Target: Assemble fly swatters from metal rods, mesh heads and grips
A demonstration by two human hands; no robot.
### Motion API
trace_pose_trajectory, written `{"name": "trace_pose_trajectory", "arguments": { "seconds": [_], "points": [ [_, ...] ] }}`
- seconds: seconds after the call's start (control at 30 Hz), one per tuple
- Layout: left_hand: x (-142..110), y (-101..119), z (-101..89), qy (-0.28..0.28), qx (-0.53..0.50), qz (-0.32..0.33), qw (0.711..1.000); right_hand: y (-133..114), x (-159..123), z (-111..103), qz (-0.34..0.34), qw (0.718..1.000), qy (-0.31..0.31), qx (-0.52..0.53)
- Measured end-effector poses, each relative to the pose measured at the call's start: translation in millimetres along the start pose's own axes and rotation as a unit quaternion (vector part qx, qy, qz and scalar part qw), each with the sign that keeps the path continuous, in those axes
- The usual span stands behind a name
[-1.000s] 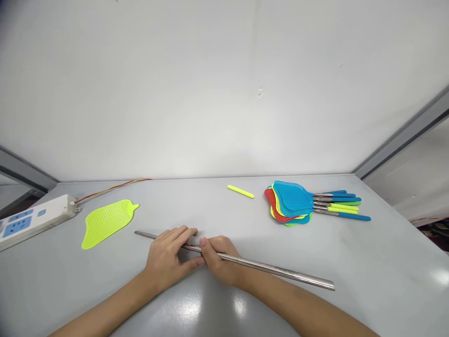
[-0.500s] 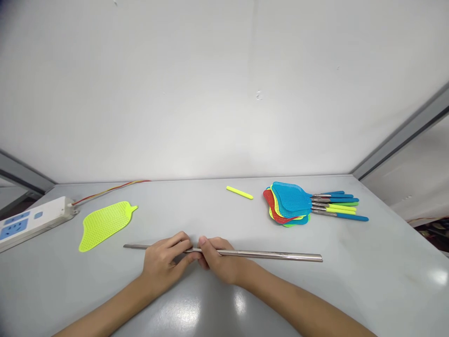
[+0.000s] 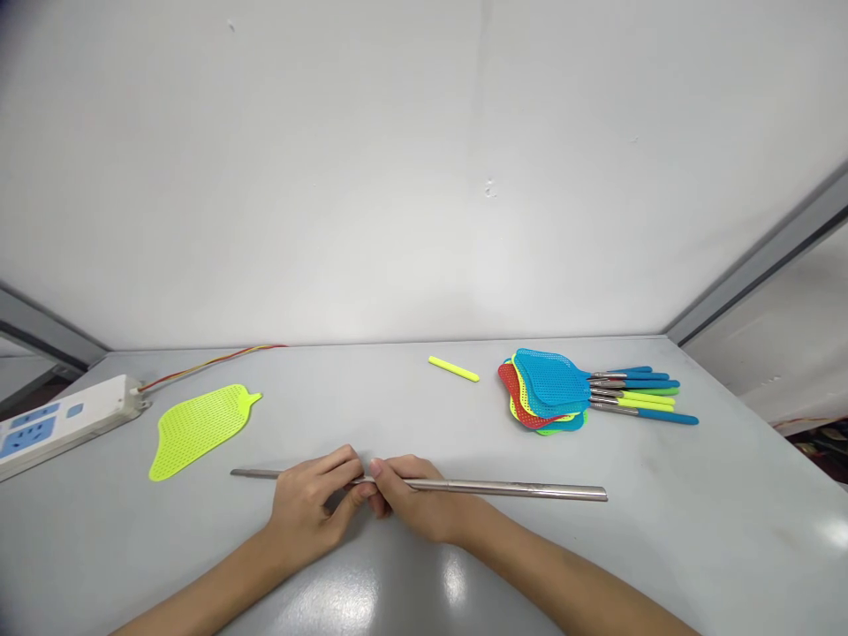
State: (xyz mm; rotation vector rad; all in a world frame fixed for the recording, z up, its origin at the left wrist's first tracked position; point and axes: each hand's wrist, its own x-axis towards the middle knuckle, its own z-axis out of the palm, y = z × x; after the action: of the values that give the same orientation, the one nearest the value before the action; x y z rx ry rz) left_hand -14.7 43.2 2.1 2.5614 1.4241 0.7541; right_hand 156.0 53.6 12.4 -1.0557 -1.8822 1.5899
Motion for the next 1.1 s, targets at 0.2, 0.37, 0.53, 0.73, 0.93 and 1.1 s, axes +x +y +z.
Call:
{"name": "trace_pose_trajectory", "arguments": {
  "seconds": [0.2,0.37,0.53,0.73,0.93,1.1],
  "points": [
    [-0.3,1.4,-0.6,-0.015,-0.007,0.001,1.000,-0.5,0.5,-0.2,-0.007,1.000,-0.007,0.004],
    [0.3,2.5,0.1,-0.021,-0.010,0.006,1.000,-0.2,0.8,-1.2,-0.016,1.000,-0.017,0.012],
    [0.0,5.4,1.7,-0.010,-0.005,0.003,1.000,1.4,3.0,-1.5,-0.034,0.999,-0.025,0.023],
    [-0.6,10.8,0.5,-0.011,-0.005,0.004,1.000,3.3,3.8,-0.8,-0.040,0.998,-0.020,0.036],
    [-2.2,10.3,4.5,0.009,0.004,0.003,1.000,4.7,5.5,0.5,-0.037,0.997,0.002,0.061],
    [1.0,11.9,10.2,0.026,0.013,-0.018,0.999,12.9,13.6,4.3,-0.024,0.993,0.060,0.098]
  ]
}}
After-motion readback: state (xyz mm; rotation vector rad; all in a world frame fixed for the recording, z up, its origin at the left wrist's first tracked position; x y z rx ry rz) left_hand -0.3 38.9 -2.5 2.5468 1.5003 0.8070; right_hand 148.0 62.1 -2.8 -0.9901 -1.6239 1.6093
